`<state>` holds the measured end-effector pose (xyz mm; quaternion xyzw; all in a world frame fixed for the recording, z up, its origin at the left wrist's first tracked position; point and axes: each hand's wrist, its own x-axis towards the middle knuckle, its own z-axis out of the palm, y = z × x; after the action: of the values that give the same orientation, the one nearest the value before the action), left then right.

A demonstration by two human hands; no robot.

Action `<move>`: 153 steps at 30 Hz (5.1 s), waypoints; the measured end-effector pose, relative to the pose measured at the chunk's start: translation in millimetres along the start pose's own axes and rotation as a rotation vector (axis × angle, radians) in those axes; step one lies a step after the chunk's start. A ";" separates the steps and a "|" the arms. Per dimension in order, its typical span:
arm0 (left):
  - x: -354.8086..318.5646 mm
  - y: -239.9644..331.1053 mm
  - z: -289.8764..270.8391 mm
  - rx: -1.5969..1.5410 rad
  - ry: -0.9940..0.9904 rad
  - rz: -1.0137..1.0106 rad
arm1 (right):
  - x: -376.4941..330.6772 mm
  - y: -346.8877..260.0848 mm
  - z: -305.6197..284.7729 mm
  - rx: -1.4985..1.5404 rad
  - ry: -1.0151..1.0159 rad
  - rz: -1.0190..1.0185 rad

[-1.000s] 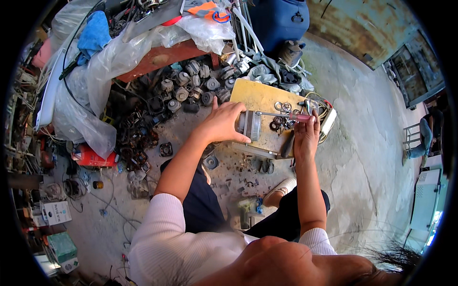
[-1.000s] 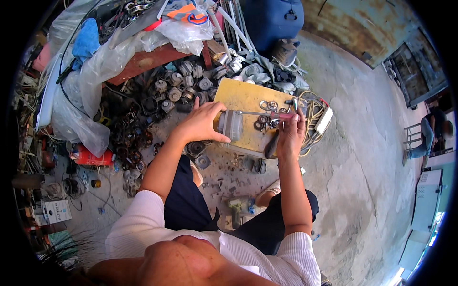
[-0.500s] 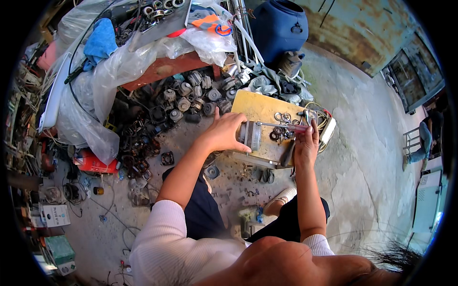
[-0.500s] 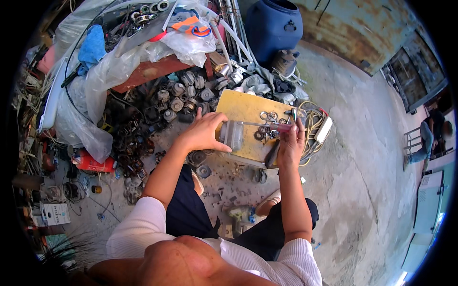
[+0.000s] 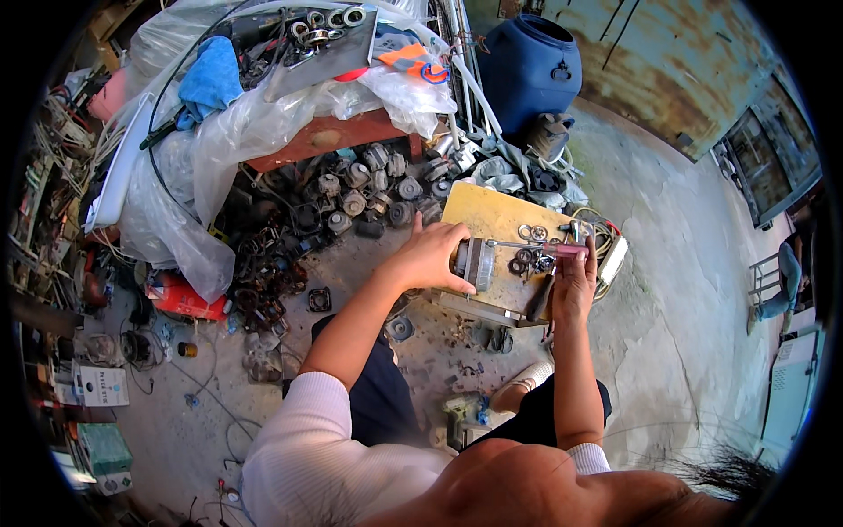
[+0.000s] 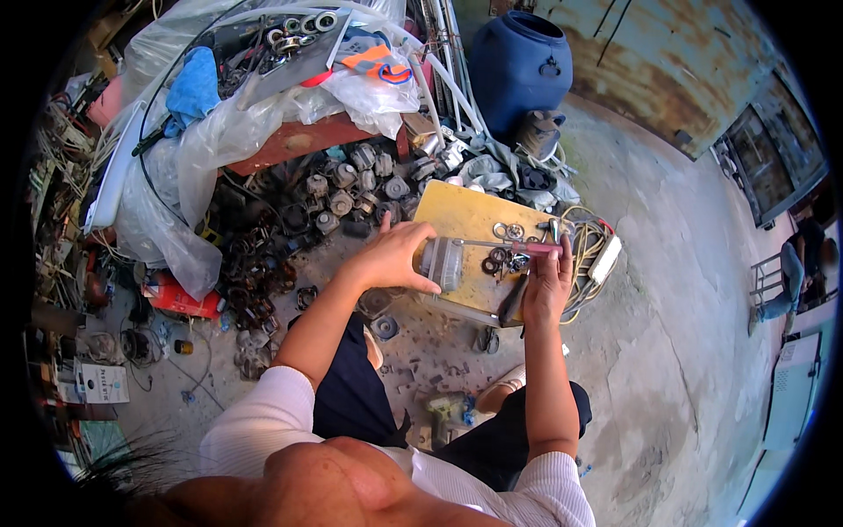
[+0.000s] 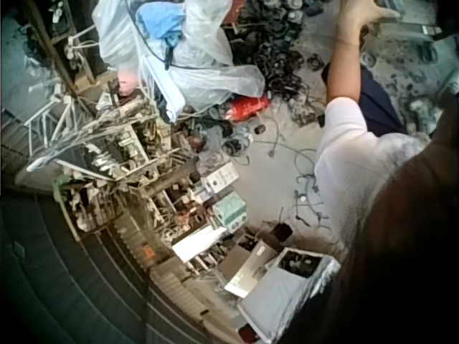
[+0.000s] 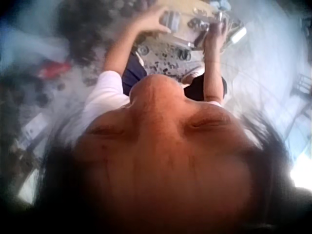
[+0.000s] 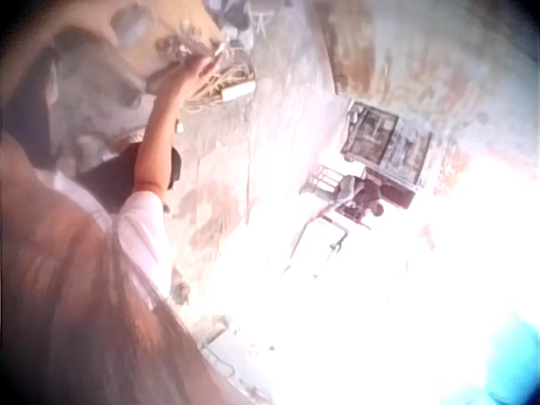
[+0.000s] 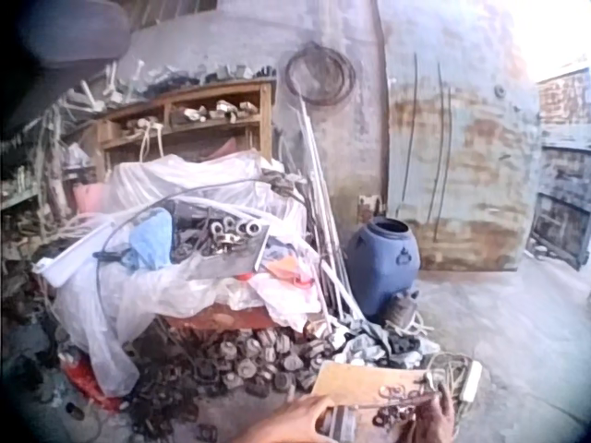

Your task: The person disassembles a small electric motor housing by hand and using a screwdriver to remove internal components including a metal ring and several small screws.

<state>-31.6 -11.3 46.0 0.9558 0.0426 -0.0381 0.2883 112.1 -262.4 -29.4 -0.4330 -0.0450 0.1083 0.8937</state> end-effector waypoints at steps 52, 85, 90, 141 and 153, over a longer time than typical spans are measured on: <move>0.0 -6.4 8.3 0.040 0.076 0.036 | -3.8 -1.3 4.4 -0.004 0.000 0.042; -1.3 -5.2 8.2 0.043 0.081 0.026 | -7.4 -5.5 15.2 0.014 0.109 0.075; 0.4 -5.9 9.4 0.040 0.098 0.053 | -5.3 -3.0 8.0 -0.019 0.043 -0.006; -0.1 -3.0 5.1 0.045 0.049 0.018 | 0.0 -4.9 8.3 0.025 0.023 0.044; -0.7 -0.9 3.3 0.044 0.037 0.013 | 3.4 0.6 0.0 0.020 0.007 0.051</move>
<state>-32.5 -12.4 42.8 0.9627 0.0408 -0.0192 0.2668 115.3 -261.3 -30.0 -0.4252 -0.0298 0.1298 0.8953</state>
